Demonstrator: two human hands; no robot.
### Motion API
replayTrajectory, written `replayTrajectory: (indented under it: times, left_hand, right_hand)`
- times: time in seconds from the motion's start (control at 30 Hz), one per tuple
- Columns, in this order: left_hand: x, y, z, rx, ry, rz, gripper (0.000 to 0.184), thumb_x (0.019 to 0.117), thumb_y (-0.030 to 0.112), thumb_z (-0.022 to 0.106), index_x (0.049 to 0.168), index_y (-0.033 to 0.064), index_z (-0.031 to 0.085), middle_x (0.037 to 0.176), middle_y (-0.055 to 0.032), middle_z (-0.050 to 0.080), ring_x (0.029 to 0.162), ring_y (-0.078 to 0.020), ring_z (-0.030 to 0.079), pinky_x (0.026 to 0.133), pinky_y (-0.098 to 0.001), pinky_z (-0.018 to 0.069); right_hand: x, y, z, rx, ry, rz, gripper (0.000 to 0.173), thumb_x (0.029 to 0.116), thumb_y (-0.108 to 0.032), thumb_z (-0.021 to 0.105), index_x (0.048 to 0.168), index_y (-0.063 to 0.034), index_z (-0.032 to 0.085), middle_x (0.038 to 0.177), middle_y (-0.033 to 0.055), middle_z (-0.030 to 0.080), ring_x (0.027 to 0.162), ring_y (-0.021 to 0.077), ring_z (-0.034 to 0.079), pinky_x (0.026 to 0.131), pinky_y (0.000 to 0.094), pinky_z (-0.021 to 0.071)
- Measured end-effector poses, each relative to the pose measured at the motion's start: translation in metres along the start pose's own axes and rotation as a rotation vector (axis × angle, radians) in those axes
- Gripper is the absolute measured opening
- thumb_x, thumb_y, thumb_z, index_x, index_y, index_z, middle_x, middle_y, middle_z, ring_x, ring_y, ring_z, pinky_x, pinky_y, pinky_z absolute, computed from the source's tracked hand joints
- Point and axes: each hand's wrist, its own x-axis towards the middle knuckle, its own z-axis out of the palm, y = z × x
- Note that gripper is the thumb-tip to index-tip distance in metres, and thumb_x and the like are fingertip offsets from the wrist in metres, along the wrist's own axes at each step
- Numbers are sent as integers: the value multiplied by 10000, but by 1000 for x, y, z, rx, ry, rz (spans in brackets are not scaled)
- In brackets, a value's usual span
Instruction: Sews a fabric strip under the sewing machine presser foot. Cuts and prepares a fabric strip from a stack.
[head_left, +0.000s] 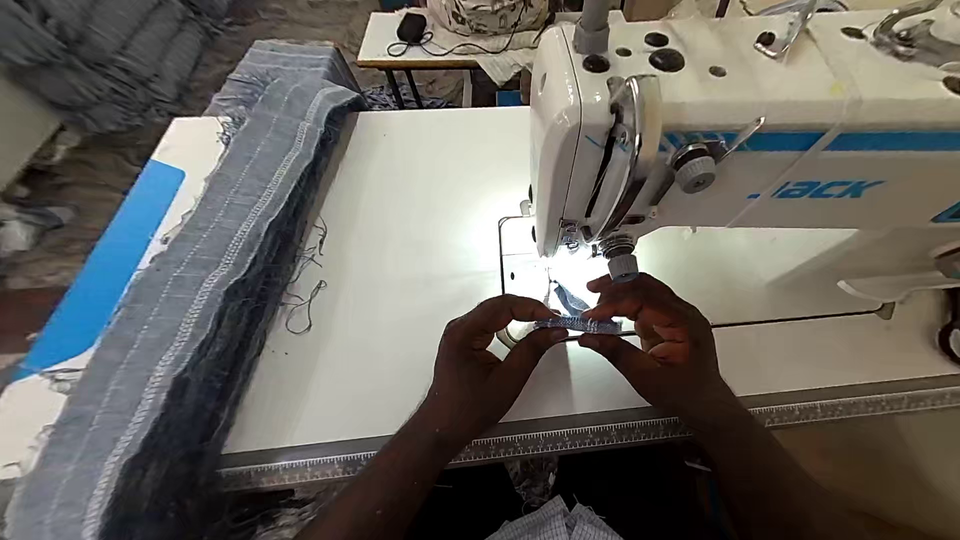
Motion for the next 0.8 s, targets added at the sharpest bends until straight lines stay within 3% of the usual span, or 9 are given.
replayTrajectory:
  times: [0.17, 0.3, 0.37, 0.47, 0.5, 0.53, 0.63, 0.7, 0.8]
  left_hand:
    - [5, -2, -2, 4, -26, 57, 107, 933, 84, 729, 1036, 82, 758, 1029, -12, 739, 927, -143, 713, 815, -308, 622]
    - [4, -3, -2, 7, -43, 9, 108, 960, 119, 705, 1044, 95, 768, 1102, -18, 703, 994, -155, 684, 831, -308, 610]
    - [4, -3, 0, 19, -11, 27, 124, 963, 111, 699, 1063, 82, 768, 1053, -8, 722, 939, -131, 694, 805, -287, 608]
    - [4, 2, 5, -19, 46, -7, 292, 970, 91, 692, 1250, 71, 611, 948, -10, 712, 805, -116, 685, 721, -255, 598]
    - [6, 4, 6, -33, 44, -19, 306, 981, 87, 676, 1259, 93, 549, 934, -9, 684, 783, -114, 668, 701, -245, 589]
    - [7, 4, 7, -27, 42, 4, 242, 991, 77, 653, 1217, 86, 564, 950, -8, 663, 790, -111, 656, 705, -249, 589]
    - [11, 4, 6, 102, 31, 90, 179, 1005, 62, 611, 1142, 49, 724, 1042, -9, 696, 888, -94, 674, 759, -245, 596]
    - [12, 6, 3, 169, 13, 108, 241, 1006, 68, 617, 1222, 51, 723, 1091, -16, 694, 939, -90, 674, 796, -237, 595]
    - [14, 5, -1, 257, -5, 193, 347, 967, 97, 694, 1306, 25, 680, 1097, -44, 687, 952, -98, 679, 831, -252, 603]
  right_hand:
    - [0, -5, 1, 33, 48, -35, 103, 880, -40, 776, 944, -42, 695, 1058, 76, 727, 1113, 231, 699, 960, 383, 611]
    - [-5, -1, 5, 22, 101, -34, 109, 881, -6, 764, 962, -21, 693, 1031, 90, 719, 974, 196, 729, 794, 327, 654]
    - [-7, -3, 8, 32, 138, -1, 137, 894, -5, 748, 1009, -17, 675, 1012, 71, 715, 901, 164, 726, 760, 308, 654]
    - [-8, -9, 14, 39, 232, 53, 263, 895, -12, 760, 1039, -89, 553, 974, 35, 699, 830, 143, 724, 740, 307, 660]
    - [-7, -10, 16, 46, 257, 71, 304, 890, -8, 765, 1029, -104, 513, 966, 41, 697, 817, 158, 730, 726, 321, 665]
    - [-6, -12, 17, 42, 276, 83, 310, 884, -5, 771, 1015, -101, 507, 954, 48, 705, 795, 165, 735, 704, 324, 668]
    - [-4, -13, 16, -50, 283, 81, 169, 883, -17, 779, 1002, -24, 660, 925, 47, 724, 755, 134, 728, 672, 289, 663]
    - [-3, -13, 13, -95, 258, 63, 198, 881, -24, 789, 1068, 21, 744, 973, 65, 728, 804, 132, 733, 707, 280, 667]
    - [-4, -13, 10, -152, 200, 11, 335, 859, -35, 814, 1175, 37, 730, 1057, 87, 712, 911, 139, 738, 793, 280, 670]
